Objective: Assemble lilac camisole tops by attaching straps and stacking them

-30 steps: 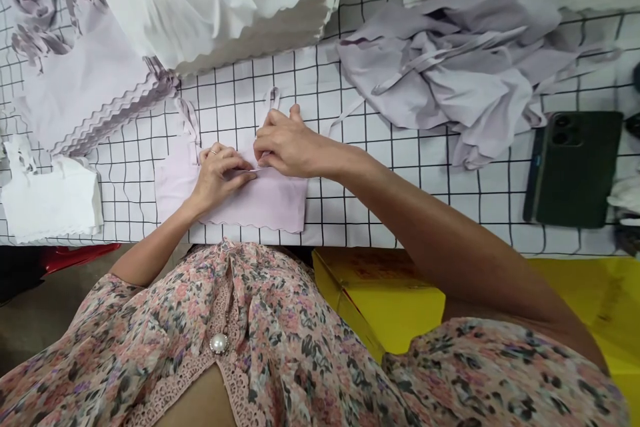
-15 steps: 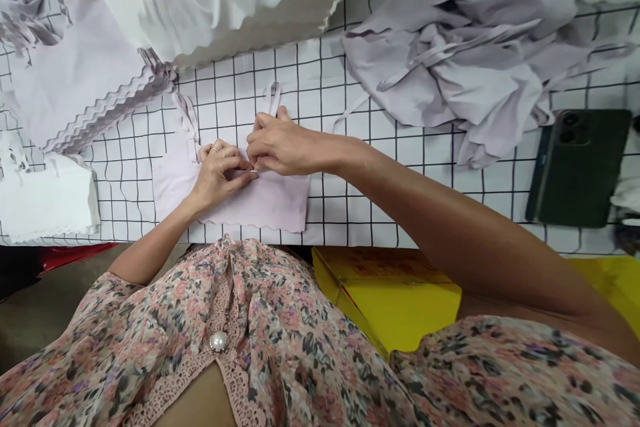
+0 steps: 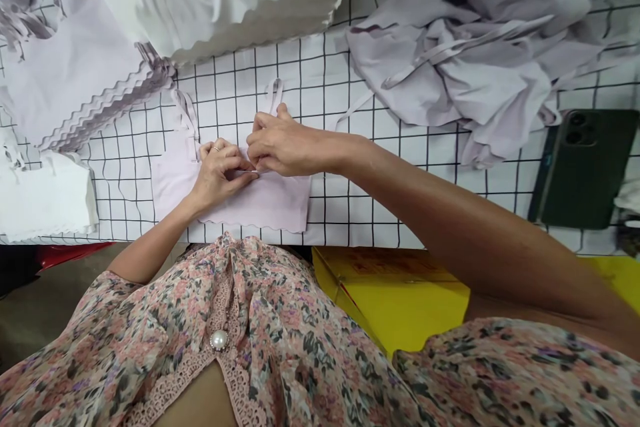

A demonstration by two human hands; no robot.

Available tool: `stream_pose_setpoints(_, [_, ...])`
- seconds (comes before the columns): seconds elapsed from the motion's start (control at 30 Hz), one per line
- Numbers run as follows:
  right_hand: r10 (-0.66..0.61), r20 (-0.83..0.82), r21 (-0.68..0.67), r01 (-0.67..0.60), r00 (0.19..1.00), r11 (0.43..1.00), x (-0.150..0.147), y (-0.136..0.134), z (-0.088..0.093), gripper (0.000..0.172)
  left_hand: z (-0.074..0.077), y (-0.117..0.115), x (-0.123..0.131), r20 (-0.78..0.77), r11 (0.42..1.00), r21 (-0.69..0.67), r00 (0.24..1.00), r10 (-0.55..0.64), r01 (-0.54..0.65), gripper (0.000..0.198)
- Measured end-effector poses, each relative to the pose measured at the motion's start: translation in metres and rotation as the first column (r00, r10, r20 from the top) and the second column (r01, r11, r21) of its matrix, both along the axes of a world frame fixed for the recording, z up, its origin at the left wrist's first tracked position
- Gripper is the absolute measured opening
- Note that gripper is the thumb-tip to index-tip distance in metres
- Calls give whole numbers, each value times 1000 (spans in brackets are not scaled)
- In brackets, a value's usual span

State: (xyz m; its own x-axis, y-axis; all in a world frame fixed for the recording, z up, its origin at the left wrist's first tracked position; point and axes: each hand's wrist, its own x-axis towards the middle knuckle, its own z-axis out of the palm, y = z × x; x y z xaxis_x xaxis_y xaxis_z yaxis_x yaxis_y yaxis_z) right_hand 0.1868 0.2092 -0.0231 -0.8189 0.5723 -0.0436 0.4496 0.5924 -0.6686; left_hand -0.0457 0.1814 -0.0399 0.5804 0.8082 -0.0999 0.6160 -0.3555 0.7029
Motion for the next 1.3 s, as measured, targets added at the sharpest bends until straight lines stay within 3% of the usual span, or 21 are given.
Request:
stream_pose_setpoints(0.17, [-37,-47,31,38,998,999,-5,-5,-4,36,-1,0,0,6,1000,1,1000,0,0,15])
stream_pose_setpoints(0.43, [-200,-179,131,225,963,966,-11,-21,-16,33,6,0,1,-47,1000,-19,999,16,-17,26])
stream_pose_setpoints(0.53, [-237,-154,149,260,959,954,0,-5,-10,36,9,1,2,-80,999,-42,997,20,-23,22])
stream_pose_setpoints(0.67, [-333,-74,128,340,940,932,14,31,9,53,12,5,0,-115,999,-44,993,15,-21,18])
stream_pose_setpoints(0.8, [-382,30,177,372,923,911,13,54,23,59,9,11,-1,-107,999,-33,994,23,-27,12])
stream_pose_setpoints(1.0, [-457,13,270,437,889,858,10,67,14,48,-1,19,-3,-119,995,85,991,65,-55,13])
stream_pose_setpoints(1.1, [-610,-33,313,588,792,746,10,45,7,45,-2,10,-20,-60,942,335,997,41,-19,24])
stream_pose_setpoints(1.2, [-704,-90,378,678,705,631,-13,-15,-3,54,-5,-15,-42,-46,830,554,998,-38,57,37])
stream_pose_setpoints(1.3, [-633,-93,449,600,769,662,-56,-87,-20,59,-14,-45,-51,-135,797,583,986,-98,159,58])
